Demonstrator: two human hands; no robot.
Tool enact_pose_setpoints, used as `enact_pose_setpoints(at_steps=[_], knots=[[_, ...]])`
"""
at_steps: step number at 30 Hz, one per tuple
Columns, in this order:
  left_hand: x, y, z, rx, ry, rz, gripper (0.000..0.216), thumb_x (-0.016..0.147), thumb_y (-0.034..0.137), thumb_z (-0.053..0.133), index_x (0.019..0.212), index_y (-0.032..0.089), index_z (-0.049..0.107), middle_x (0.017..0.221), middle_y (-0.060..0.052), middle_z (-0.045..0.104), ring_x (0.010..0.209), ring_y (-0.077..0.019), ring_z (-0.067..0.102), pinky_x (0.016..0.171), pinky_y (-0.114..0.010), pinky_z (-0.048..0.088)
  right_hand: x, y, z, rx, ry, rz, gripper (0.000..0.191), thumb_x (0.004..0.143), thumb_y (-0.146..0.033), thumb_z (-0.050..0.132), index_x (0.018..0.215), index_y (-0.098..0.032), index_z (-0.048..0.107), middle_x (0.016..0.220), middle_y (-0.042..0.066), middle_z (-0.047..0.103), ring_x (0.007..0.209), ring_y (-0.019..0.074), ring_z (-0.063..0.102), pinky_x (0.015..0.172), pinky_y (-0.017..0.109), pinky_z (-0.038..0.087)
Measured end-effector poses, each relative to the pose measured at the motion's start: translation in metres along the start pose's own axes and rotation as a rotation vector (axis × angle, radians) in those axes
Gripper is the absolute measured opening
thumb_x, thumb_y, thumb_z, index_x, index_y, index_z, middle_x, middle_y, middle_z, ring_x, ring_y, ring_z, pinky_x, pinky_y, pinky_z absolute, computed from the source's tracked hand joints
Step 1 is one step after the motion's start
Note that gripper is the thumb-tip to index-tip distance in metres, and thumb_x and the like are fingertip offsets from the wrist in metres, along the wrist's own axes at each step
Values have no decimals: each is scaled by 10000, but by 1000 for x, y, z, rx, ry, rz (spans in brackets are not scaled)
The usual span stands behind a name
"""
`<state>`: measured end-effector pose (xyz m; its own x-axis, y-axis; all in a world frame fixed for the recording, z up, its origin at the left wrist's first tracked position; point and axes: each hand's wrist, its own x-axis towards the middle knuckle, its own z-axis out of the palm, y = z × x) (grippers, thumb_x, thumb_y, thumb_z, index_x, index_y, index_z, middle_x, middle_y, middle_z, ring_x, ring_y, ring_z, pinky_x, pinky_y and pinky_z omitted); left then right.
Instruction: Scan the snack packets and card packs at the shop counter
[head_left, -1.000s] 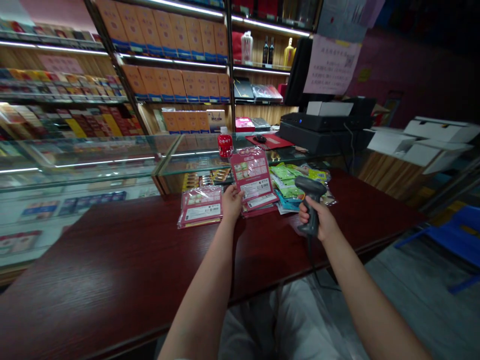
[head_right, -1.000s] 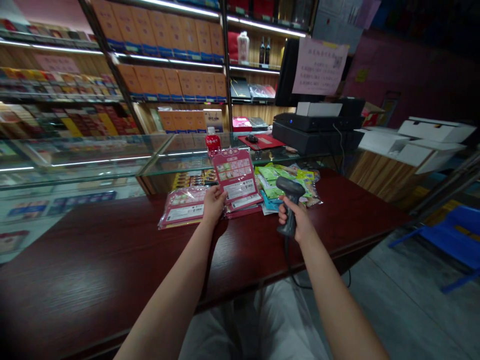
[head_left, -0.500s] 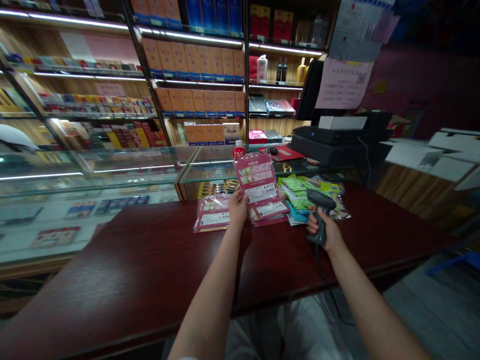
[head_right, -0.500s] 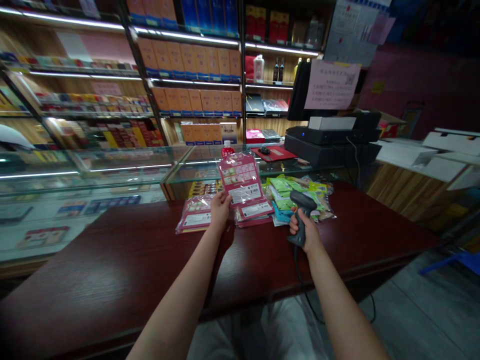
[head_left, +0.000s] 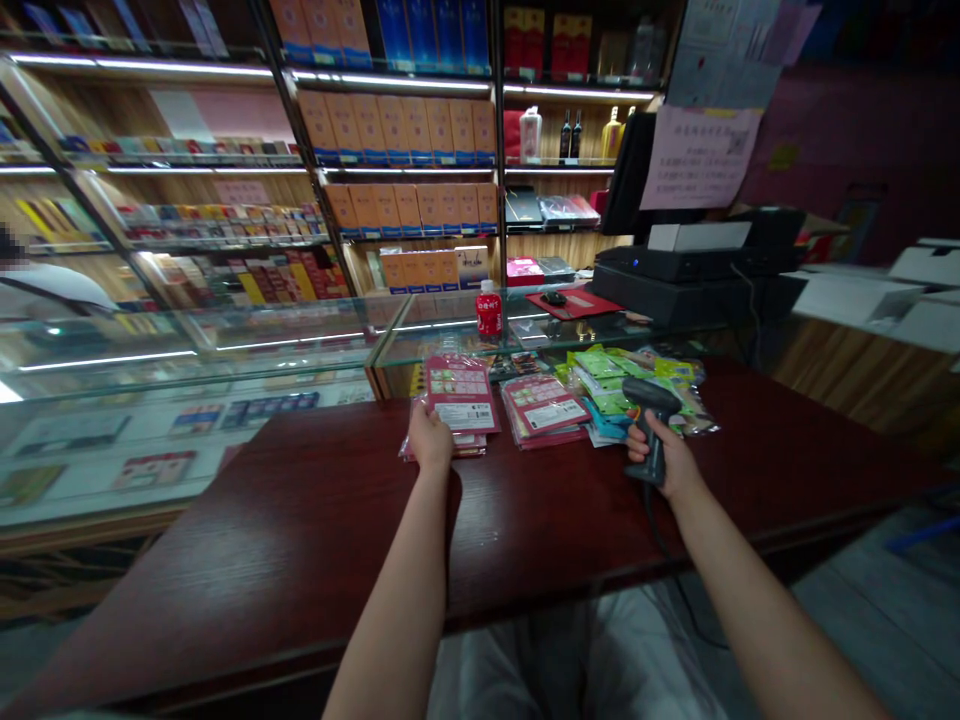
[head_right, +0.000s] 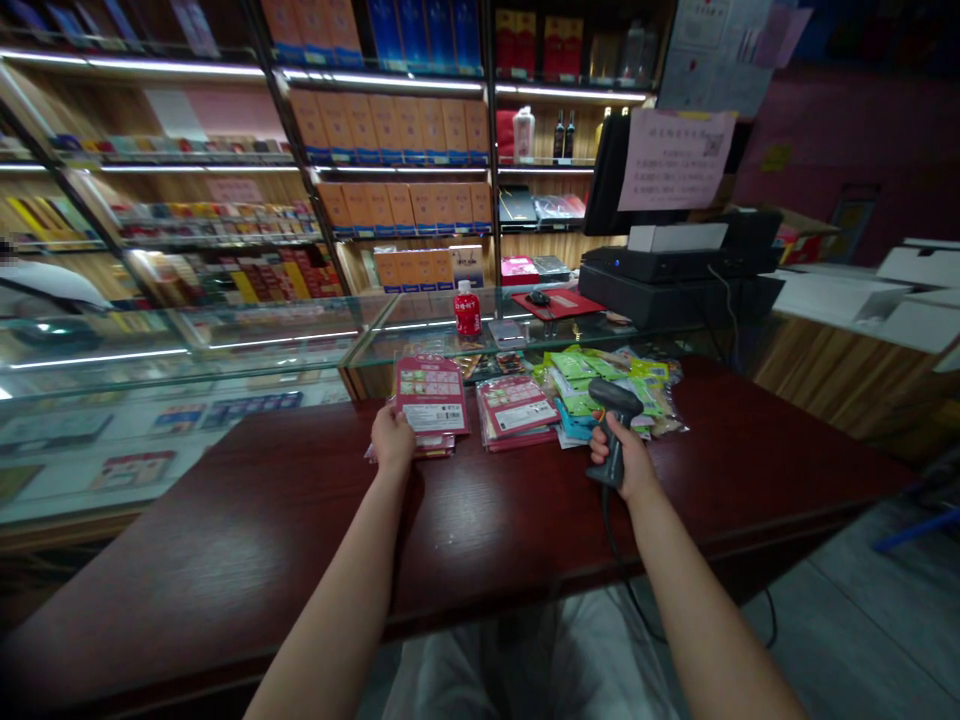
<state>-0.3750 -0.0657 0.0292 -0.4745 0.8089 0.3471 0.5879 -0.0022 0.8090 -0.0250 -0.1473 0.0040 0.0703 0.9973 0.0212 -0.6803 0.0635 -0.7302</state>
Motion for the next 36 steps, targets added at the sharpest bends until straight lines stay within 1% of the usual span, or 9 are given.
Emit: enact_pose_setpoints(at_steps=[7, 12, 15, 19, 21, 24, 28, 31, 36], knots=[[-15, 19, -13, 437, -33, -82, 319, 894, 198, 376, 1102, 144, 613, 1015, -181, 677, 1008, -308, 616, 820, -406, 452, 0, 0, -2, 6, 8, 28, 327, 679, -355, 801, 902, -180, 637, 554, -69, 486, 406, 51, 405, 346, 144, 394], [-20, 19, -13, 691, 47, -85, 338, 850, 150, 392, 1092, 150, 628, 1144, -198, 599, 1102, -332, 527, 867, -454, 408, -1, -1, 0, 5, 6, 34, 332, 667, -354, 811, 886, -177, 635, 554, -72, 483, 411, 41, 405, 350, 131, 387], [-25, 19, -8, 699, 9, 86, 333, 876, 236, 411, 1122, 195, 631, 1229, -186, 548, 1150, -323, 495, 929, -463, 376, -2, -2, 1, 5, 6, 35, 347, 650, -354, 822, 883, -175, 638, 541, -76, 476, 407, 39, 407, 352, 128, 389], [-35, 23, 1, 666, -137, 237, 495, 822, 569, 494, 1169, 241, 625, 1303, -166, 519, 1285, -364, 393, 1047, -550, 272, -2, -2, 1, -1, 8, 40, 358, 636, -357, 829, 877, -175, 637, 538, -76, 478, 402, 40, 413, 347, 130, 388], [-38, 25, 4, 672, -187, 219, 578, 781, 658, 491, 1149, 238, 640, 1302, -170, 528, 1309, -383, 371, 1065, -591, 232, -2, -2, 0, -5, 8, 44, 359, 634, -358, 829, 874, -174, 637, 538, -75, 480, 402, 42, 417, 348, 133, 392], [-38, 25, 4, 679, -210, 187, 569, 783, 647, 485, 1133, 231, 651, 1299, -177, 539, 1306, -385, 386, 1076, -625, 200, -3, -2, 0, -9, 13, 45, 354, 640, -357, 826, 878, -174, 639, 535, -76, 480, 404, 41, 416, 350, 132, 396], [-33, 22, -2, 706, -160, 91, 548, 791, 551, 502, 1214, 218, 604, 1359, -190, 505, 1346, -388, 344, 1075, -647, 186, -3, -2, 1, -10, 24, 30, 366, 637, -357, 831, 887, -168, 641, 528, -76, 476, 404, 38, 410, 352, 129, 396], [-30, 20, -5, 712, -130, -25, 699, 738, 608, 539, 1293, 184, 540, 1445, -227, 408, 1396, -429, 242, 1066, -636, 199, -4, -3, 1, -10, 27, 31, 370, 639, -359, 832, 891, -170, 637, 534, -74, 475, 405, 40, 413, 351, 131, 397], [-31, 20, -6, 690, -139, -85, 750, 719, 659, 536, 1268, 148, 545, 1423, -275, 409, 1294, -433, 393, 997, -559, 322, -4, -4, -1, -21, 13, 27, 283, 713, -363, 773, 882, -199, 617, 548, -67, 456, 399, 64, 417, 340, 158, 406]])
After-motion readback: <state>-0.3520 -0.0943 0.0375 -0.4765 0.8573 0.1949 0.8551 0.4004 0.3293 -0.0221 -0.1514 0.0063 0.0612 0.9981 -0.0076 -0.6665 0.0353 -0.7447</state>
